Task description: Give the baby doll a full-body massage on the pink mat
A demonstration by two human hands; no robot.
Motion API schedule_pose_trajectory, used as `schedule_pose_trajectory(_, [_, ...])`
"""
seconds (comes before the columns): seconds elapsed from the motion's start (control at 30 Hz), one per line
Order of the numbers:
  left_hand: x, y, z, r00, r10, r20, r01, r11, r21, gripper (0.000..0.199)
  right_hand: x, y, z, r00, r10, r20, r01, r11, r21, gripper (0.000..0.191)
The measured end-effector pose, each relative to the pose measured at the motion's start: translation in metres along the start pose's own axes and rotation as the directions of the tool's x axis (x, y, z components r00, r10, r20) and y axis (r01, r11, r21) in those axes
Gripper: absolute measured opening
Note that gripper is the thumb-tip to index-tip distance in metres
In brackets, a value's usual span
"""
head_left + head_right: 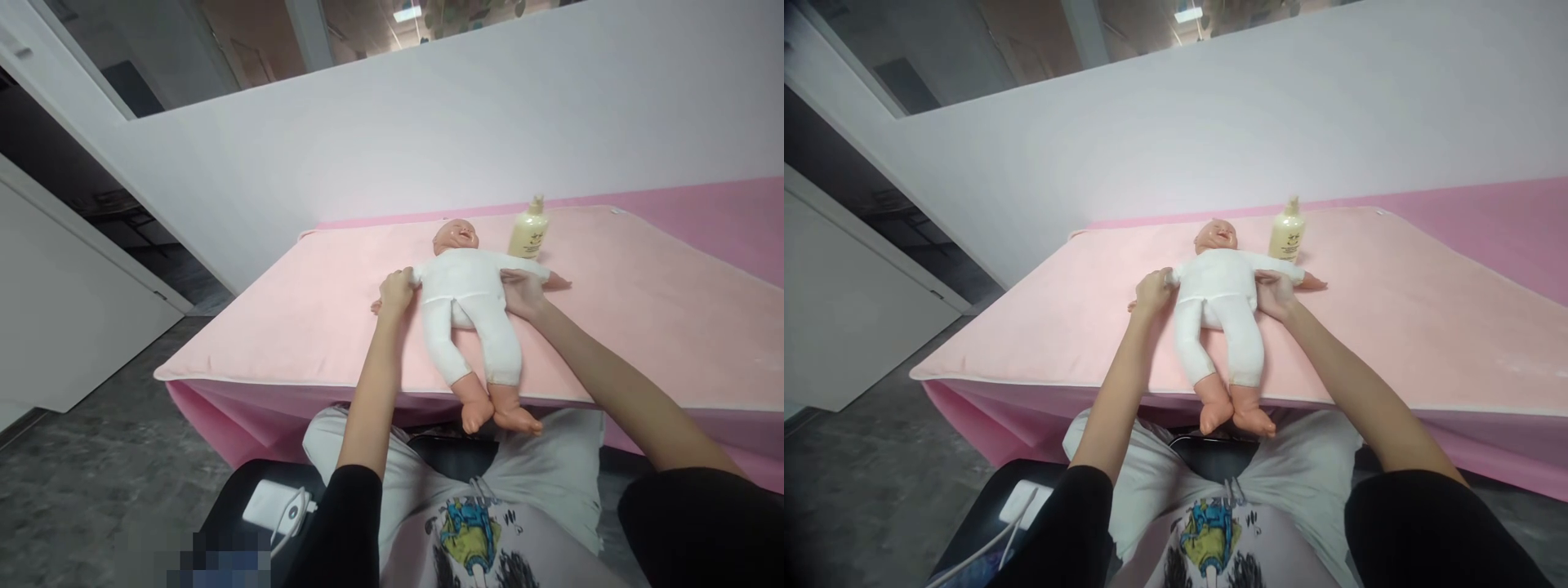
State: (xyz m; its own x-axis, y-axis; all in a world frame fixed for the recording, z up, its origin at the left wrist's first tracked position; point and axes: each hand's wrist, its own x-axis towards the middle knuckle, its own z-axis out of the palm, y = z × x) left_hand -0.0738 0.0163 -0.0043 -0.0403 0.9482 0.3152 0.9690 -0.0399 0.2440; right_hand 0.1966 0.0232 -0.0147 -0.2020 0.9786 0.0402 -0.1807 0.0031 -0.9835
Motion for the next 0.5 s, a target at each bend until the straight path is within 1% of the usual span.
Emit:
schedule_pose_trajectory(0.07, [-0.002,0.006,0.002,0.998,0.062,-0.030,-0.061,0.997,0.036,0.036,-0.005,-0.002,0.000,0.996,0.070,0.054,-0.072,0.996,0.052,0.027])
schedule_pose_trajectory(0.13, [-0.003,0.011,0.007,0.984,0.171,-0.040,-0.170,0.985,0.025,0.038,-0.007,-0.003,0.003,0.989,0.114,0.099,-0.124,0.988,0.094,0.028])
schedule_pose_trajectory(0.2, [-0.004,0.013,0.012,0.964,0.267,-0.019,-0.267,0.964,0.007,0.044,-0.007,-0.002,0.005,0.981,0.126,0.149,-0.144,0.982,0.118,0.026])
schedule_pose_trajectory(0.27, [-0.004,0.014,0.016,0.955,0.297,0.016,-0.297,0.955,0.005,0.049,-0.005,0.000,0.006,0.975,0.129,0.183,-0.152,0.981,0.118,0.025])
schedule_pose_trajectory(0.33, [-0.004,0.013,0.019,0.961,0.276,0.027,-0.277,0.961,0.010,0.050,-0.003,0.003,0.005,0.978,0.129,0.163,-0.145,0.985,0.095,0.024])
schedule_pose_trajectory(0.43, [-0.004,0.013,0.021,0.966,0.258,0.021,-0.258,0.966,0.020,0.050,0.001,0.008,0.005,0.994,0.089,0.062,-0.091,0.996,0.025,0.027])
schedule_pose_trajectory(0.47, [-0.004,0.013,0.022,0.967,0.253,0.017,-0.253,0.967,0.025,0.049,0.002,0.008,0.005,0.998,0.065,0.008,-0.065,0.997,-0.037,0.028])
schedule_pose_trajectory(0.5, [-0.004,0.013,0.022,0.969,0.248,0.015,-0.249,0.968,0.027,0.048,0.003,0.008,0.004,0.998,0.035,-0.054,-0.042,0.989,-0.140,0.028])
